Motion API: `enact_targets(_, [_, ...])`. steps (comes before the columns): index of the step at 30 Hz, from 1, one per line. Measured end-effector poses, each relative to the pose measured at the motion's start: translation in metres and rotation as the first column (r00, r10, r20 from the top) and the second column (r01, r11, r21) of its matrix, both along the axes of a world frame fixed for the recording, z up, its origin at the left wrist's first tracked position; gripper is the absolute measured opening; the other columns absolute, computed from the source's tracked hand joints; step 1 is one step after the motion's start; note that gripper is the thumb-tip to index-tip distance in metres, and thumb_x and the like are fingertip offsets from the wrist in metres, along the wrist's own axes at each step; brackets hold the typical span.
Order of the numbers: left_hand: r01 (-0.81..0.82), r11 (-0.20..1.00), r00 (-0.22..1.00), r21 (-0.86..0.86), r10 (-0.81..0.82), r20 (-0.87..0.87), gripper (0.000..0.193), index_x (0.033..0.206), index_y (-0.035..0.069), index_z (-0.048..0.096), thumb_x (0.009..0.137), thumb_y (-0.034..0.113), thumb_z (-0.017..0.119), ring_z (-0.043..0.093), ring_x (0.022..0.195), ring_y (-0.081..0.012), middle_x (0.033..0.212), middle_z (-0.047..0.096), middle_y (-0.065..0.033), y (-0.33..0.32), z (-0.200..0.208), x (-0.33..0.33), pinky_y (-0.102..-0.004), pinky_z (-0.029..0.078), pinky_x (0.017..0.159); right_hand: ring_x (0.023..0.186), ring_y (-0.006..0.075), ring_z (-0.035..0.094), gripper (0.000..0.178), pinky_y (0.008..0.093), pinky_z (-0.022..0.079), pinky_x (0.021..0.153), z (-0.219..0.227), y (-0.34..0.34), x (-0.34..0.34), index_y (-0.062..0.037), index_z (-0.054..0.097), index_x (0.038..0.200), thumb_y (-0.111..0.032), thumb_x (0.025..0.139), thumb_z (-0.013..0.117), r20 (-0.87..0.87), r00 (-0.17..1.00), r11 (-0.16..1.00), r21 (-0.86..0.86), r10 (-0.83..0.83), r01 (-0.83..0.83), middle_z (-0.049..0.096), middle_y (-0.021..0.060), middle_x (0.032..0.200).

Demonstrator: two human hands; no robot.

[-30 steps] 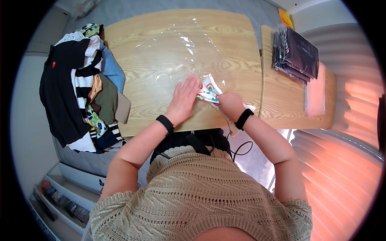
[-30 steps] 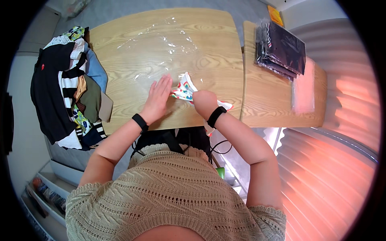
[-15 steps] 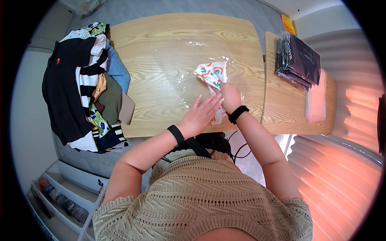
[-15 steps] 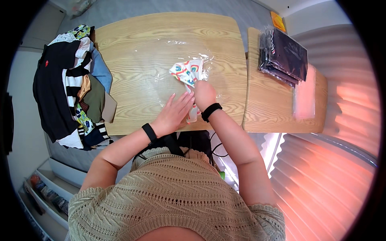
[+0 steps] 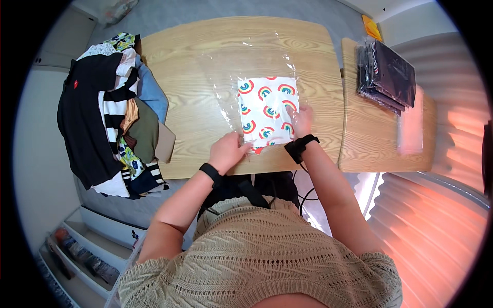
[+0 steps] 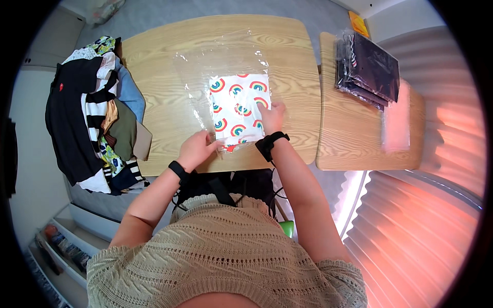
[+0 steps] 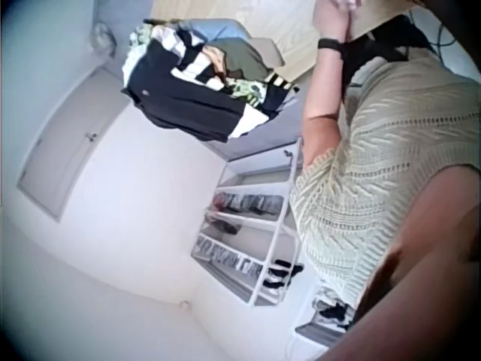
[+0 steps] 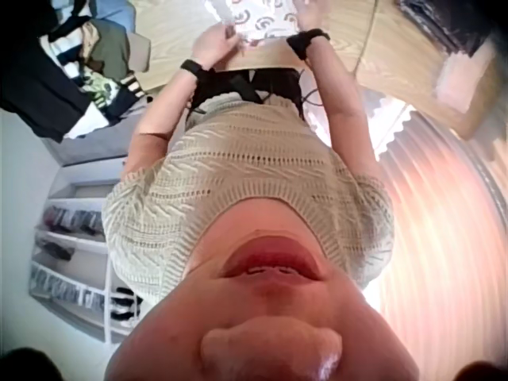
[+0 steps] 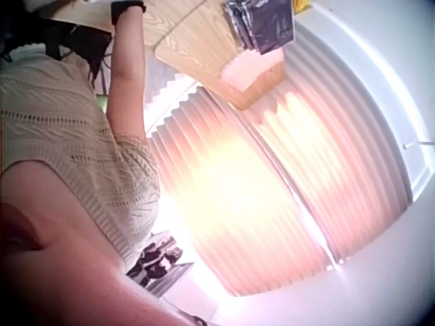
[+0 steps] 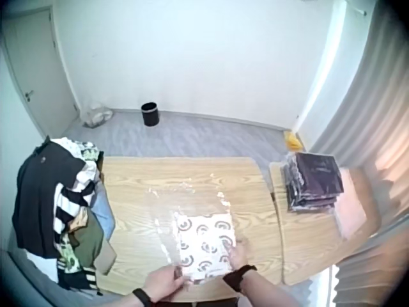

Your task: Folding a navy polo shirt and a rainbow-patterned shirt and placing each into a plastic bag on a wooden table.

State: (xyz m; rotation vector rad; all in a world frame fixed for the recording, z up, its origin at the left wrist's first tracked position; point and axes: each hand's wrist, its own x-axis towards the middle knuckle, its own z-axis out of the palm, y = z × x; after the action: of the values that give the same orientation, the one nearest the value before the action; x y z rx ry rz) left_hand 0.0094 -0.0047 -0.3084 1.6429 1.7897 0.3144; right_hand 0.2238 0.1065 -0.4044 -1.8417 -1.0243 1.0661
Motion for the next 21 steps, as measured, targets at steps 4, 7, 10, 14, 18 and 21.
enact_targets(4, [0.063, 0.921, 0.95, -0.384, 0.063, 0.306, 0.045, 0.071, -0.001, 0.064, 0.079, 0.044, 0.066, 0.055, 0.054, -0.0168, 0.058, 0.059, -0.0087, -0.015, -0.066, -0.029, -0.0311, 0.044, 0.054, 0.085, 0.0169, 0.06, 0.034, 0.0305, 0.048, 0.074, 0.003, -0.002, 0.001, 0.005, 0.058, 0.105, -0.014, 0.079, 0.068, -0.533, 0.818, 0.949, -0.082, 0.217, -0.305, 0.064, 0.0101, 0.097])
enact_targets(7, [0.098, 0.904, 0.865, -0.416, 0.129, 0.485, 0.027, 0.075, 0.0, 0.064, 0.083, 0.025, 0.065, 0.05, 0.053, -0.0082, 0.059, 0.057, -0.0016, -0.023, -0.088, -0.03, -0.0242, 0.039, 0.05, 0.087, 0.0175, 0.059, 0.034, 0.031, 0.049, 0.075, -0.004, -0.001, 0.004, 0.0025, 0.055, 0.11, -0.014, 0.082, 0.066, -0.562, 0.786, 0.873, -0.215, 0.256, -0.438, 0.062, 0.0095, 0.101])
enact_targets(10, [0.141, 0.879, 0.861, -0.455, 0.118, 0.494, 0.023, 0.077, 0.0, 0.065, 0.085, 0.022, 0.064, 0.048, 0.052, -0.0071, 0.061, 0.057, 0.0003, -0.019, -0.086, -0.028, -0.0226, 0.038, 0.049, 0.091, 0.0209, 0.06, 0.036, 0.0344, 0.05, 0.079, -0.002, -0.002, 0.003, -0.0003, 0.05, 0.116, -0.017, 0.086, 0.062, -0.73, 0.672, 0.912, -0.183, 0.125, -0.367, 0.06, 0.0104, 0.105])
enact_targets(14, [0.109, 0.895, 0.678, -0.433, 0.252, 0.69, 0.021, 0.078, 0.001, 0.065, 0.086, 0.02, 0.062, 0.047, 0.054, -0.0054, 0.063, 0.058, 0.0014, -0.019, -0.088, -0.013, -0.021, 0.037, 0.049, 0.109, 0.0298, 0.054, 0.041, 0.047, 0.047, 0.09, -0.021, -0.002, -0.006, -0.0044, 0.04, 0.128, -0.025, 0.093, 0.049, -0.903, 0.415, 0.982, -0.165, -0.114, -0.088, 0.052, 0.0143, 0.124])
enact_targets(18, [0.127, 0.84, 0.663, -0.527, 0.323, 0.675, 0.017, 0.081, -0.003, 0.064, 0.085, 0.013, 0.061, 0.058, 0.065, -0.0095, 0.075, 0.065, -0.0043, -0.016, -0.071, -0.014, -0.0226, 0.045, 0.06, 0.117, 0.0315, 0.047, 0.043, 0.0498, 0.036, 0.1, -0.004, -0.013, -0.037, -0.0044, 0.036, 0.133, -0.02, 0.094, 0.047, -0.978, 0.019, 0.959, -0.208, -0.208, -0.191, 0.047, 0.0137, 0.13])
enact_targets(21, [0.191, 0.83, 0.643, -0.523, 0.297, 0.706, 0.017, 0.082, -0.002, 0.065, 0.085, 0.014, 0.062, 0.057, 0.066, -0.0094, 0.075, 0.064, -0.004, -0.012, -0.068, -0.014, -0.0223, 0.044, 0.061, 0.117, 0.0317, 0.047, 0.042, 0.0472, 0.037, 0.101, -0.006, -0.008, -0.037, -0.0025, 0.037, 0.131, -0.021, 0.094, 0.045, -0.949, 0.259, 0.87, -0.278, -0.182, -0.407, 0.047, 0.0145, 0.13])
